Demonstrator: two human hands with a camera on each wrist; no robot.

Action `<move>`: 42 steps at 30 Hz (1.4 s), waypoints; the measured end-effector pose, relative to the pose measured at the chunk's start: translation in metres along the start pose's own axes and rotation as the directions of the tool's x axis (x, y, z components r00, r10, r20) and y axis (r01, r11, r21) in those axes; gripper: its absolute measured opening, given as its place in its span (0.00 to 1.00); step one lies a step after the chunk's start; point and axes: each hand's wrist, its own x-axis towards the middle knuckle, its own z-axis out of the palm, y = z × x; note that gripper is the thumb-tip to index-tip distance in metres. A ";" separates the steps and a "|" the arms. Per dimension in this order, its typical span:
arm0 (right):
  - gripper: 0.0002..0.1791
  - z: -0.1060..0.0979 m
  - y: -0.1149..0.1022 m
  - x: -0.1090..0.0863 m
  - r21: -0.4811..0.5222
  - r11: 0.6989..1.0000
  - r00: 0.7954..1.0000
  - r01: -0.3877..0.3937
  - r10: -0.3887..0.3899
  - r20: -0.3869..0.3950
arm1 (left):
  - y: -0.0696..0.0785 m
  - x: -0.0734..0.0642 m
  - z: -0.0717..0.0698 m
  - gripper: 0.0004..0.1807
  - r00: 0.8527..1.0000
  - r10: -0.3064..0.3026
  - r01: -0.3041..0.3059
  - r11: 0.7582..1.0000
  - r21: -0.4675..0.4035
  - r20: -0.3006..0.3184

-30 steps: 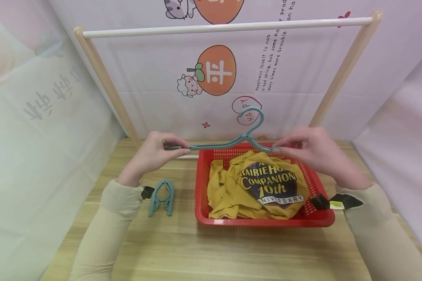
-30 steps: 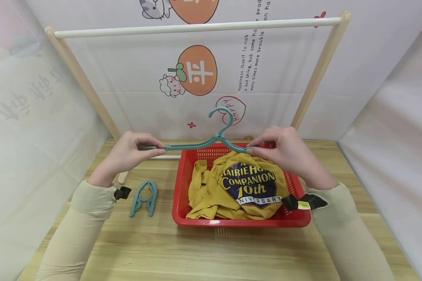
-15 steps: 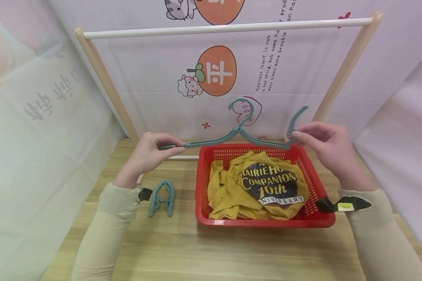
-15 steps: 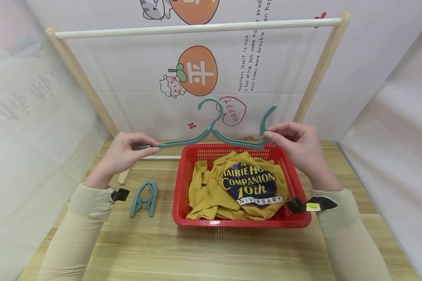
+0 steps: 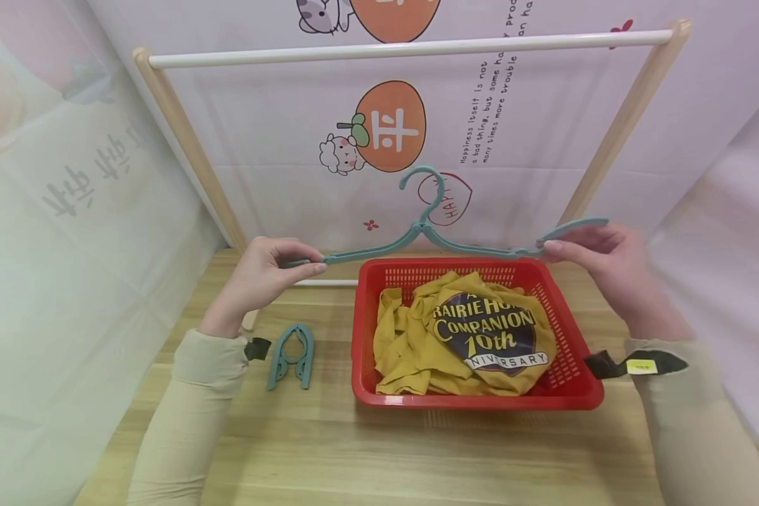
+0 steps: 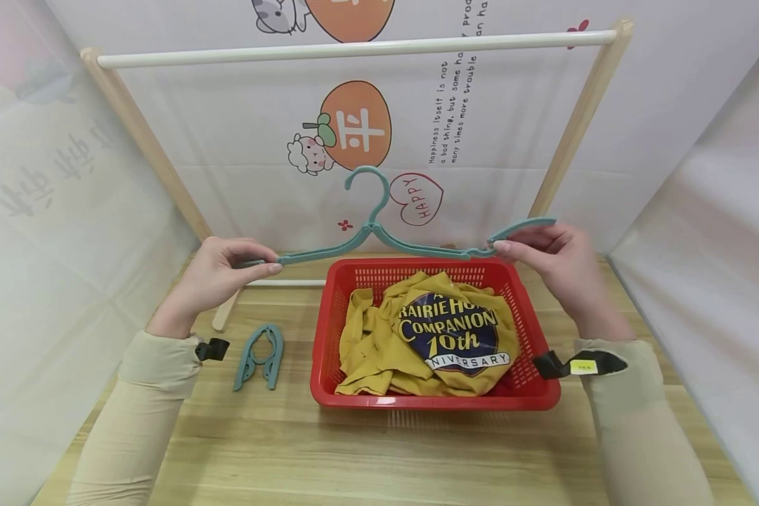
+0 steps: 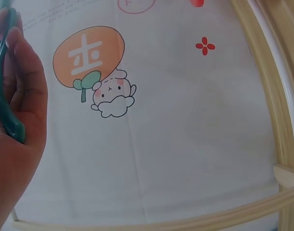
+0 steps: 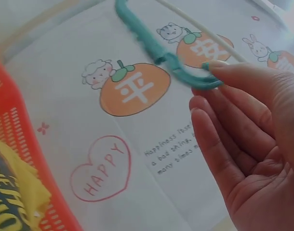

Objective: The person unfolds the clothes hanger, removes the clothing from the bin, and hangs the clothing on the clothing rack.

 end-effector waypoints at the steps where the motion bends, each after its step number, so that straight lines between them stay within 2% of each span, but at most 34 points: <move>1: 0.17 -0.003 -0.002 0.001 -0.010 1.000 1.000 0.008 -0.008 0.003 | 0.000 0.000 0.000 0.07 1.000 -0.004 0.004 1.000 0.004 0.006; 6: 0.15 -0.016 -0.010 0.005 -0.069 0.997 0.999 0.037 -0.036 0.013 | -0.001 -0.001 -0.003 0.07 1.000 -0.022 0.022 0.999 0.024 0.021; 10: 0.14 -0.021 -0.014 0.006 -0.076 0.996 0.997 0.056 -0.053 0.050 | -0.001 -0.001 -0.004 0.08 0.999 -0.028 0.028 0.999 0.029 0.023; 13: 0.13 -0.022 -0.015 0.006 -0.074 0.995 0.995 0.063 -0.058 0.076 | -0.002 -0.002 -0.004 0.07 1.000 -0.018 0.018 1.000 0.018 0.019; 17: 0.12 -0.021 -0.013 0.007 -0.049 0.995 0.994 0.089 -0.086 0.070 | -0.003 -0.002 -0.003 0.06 1.000 0.015 -0.015 1.000 -0.002 -0.009; 21: 0.10 -0.020 -0.009 0.009 0.016 0.992 0.990 0.125 -0.126 0.061 | -0.003 -0.002 -0.002 0.05 0.999 0.032 -0.033 0.999 -0.017 -0.035; 24: 0.08 -0.018 -0.006 0.008 0.144 0.981 0.987 0.129 -0.140 0.072 | -0.003 -0.003 -0.001 0.05 0.998 0.033 -0.034 0.999 -0.024 -0.045; 28: 0.03 -0.015 0.001 0.008 0.358 0.925 0.978 0.126 -0.176 0.110 | -0.004 -0.002 0.000 0.05 0.996 0.047 -0.050 0.998 -0.038 -0.070; 30: 0.02 -0.013 0.005 0.008 0.422 0.899 0.973 0.116 -0.188 0.135 | -0.005 -0.001 0.001 0.04 0.995 0.056 -0.061 0.997 -0.047 -0.085; 33: 0.02 -0.012 0.009 0.007 0.418 0.904 0.973 0.088 -0.168 0.160 | -0.005 -0.001 0.001 0.04 0.993 0.063 -0.068 0.996 -0.052 -0.101; 36: 0.02 -0.012 0.012 0.006 0.380 0.923 0.977 0.064 -0.135 0.165 | -0.005 -0.001 0.002 0.04 0.993 0.058 -0.064 0.996 -0.056 -0.104; 42: 0.03 -0.014 0.016 0.004 0.377 0.924 0.979 0.069 -0.136 0.154 | -0.005 -0.001 0.002 0.06 0.998 0.025 -0.029 0.998 -0.056 -0.063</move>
